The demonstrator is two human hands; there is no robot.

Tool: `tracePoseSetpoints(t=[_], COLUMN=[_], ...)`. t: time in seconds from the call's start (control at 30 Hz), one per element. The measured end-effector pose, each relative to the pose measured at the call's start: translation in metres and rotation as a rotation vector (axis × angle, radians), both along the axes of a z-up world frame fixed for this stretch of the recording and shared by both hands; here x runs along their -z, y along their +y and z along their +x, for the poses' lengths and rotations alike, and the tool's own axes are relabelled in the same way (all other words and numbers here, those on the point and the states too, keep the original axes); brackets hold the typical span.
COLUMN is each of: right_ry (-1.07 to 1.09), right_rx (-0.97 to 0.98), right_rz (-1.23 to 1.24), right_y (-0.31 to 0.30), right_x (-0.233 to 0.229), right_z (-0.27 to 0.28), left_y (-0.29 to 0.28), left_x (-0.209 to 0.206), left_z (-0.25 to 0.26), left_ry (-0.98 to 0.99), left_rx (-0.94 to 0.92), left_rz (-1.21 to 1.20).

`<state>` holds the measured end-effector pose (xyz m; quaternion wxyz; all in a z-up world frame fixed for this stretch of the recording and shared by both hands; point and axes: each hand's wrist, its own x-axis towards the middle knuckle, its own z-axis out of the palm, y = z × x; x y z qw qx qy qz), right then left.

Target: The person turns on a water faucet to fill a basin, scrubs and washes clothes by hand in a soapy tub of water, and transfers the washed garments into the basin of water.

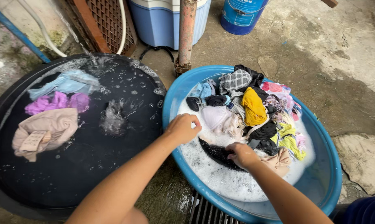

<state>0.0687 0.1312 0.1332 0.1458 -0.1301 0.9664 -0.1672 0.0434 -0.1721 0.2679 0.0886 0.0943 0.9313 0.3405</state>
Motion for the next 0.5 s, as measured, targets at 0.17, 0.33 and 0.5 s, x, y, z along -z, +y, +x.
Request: tracePoseSetpoints(t=[0.17, 0.33, 0.5], right_ry=[0.074, -0.144, -0.587], right_rx=[-0.126, 0.237, 0.750], right_rz=[0.065, -0.441, -1.412], right_y=[0.005, 0.008, 0.056], right_x=[0.019, 0.027, -0.039], right_z=[0.015, 0.008, 0.009], left_y=[0.044, 0.061, 0.104], left_x=[0.027, 0.036, 0.032], left_z=[0.013, 0.014, 0.013], left_ry=[0.052, -0.003, -0.152], left_rx=[0.061, 0.099, 0.136], left_rz=[0.102, 0.112, 0.107])
